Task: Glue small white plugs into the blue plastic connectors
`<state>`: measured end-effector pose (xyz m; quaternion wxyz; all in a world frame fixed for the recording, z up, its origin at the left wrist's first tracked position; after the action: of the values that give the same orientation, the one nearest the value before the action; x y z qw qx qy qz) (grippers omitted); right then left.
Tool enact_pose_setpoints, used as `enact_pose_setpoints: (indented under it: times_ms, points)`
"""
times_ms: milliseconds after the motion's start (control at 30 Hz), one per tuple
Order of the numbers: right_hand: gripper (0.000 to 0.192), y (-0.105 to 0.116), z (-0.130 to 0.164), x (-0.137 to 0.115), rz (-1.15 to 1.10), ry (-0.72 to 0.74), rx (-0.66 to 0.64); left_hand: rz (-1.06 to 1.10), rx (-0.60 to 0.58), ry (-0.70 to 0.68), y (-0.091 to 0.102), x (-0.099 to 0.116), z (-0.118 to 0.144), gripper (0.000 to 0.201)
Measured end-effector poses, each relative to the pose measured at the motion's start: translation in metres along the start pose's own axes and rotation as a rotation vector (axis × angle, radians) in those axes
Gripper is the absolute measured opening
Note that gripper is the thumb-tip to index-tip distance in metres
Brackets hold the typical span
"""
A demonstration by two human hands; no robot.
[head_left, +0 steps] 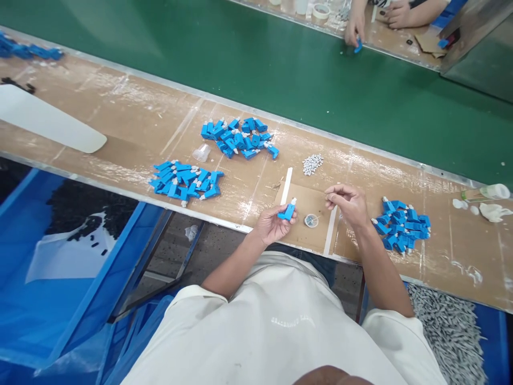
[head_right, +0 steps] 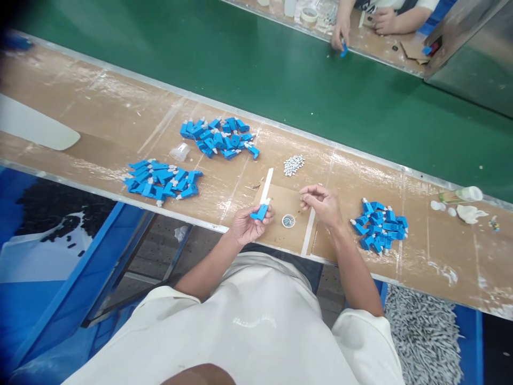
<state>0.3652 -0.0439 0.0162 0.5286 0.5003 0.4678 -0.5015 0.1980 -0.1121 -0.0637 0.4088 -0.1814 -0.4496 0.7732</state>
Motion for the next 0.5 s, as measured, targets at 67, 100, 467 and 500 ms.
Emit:
enact_pose_setpoints:
  times_ms: [67,100,467,500]
  points:
    - [0.034,0.001,0.015,0.001,-0.074,-0.015,0.007,0.006,-0.001,-0.027,-0.002,0.002,0.0,0.017]
    - [0.037,0.002,0.021,0.002,-0.1,-0.016,0.02,0.008,-0.002,-0.042,-0.003,0.003,0.001,0.017]
    - [0.04,0.006,0.063,-0.01,-0.15,0.184,0.228,-0.056,-0.041,-0.08,-0.015,-0.001,0.012,0.013]
    - [0.039,0.004,0.064,-0.011,-0.155,0.179,0.224,-0.071,-0.057,-0.079,-0.017,-0.002,0.014,0.014]
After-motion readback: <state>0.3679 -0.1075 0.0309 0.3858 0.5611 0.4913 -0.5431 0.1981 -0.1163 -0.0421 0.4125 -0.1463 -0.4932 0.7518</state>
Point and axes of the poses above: each hand's wrist, its own z-axis away from the middle knuckle, its own y-axis out of the back of the hand, x = y × z, the point moved 10 cm from there along -z, towards the middle knuckle, and after that the axes turned 3 degrees about -z, right-handed, at the moved point
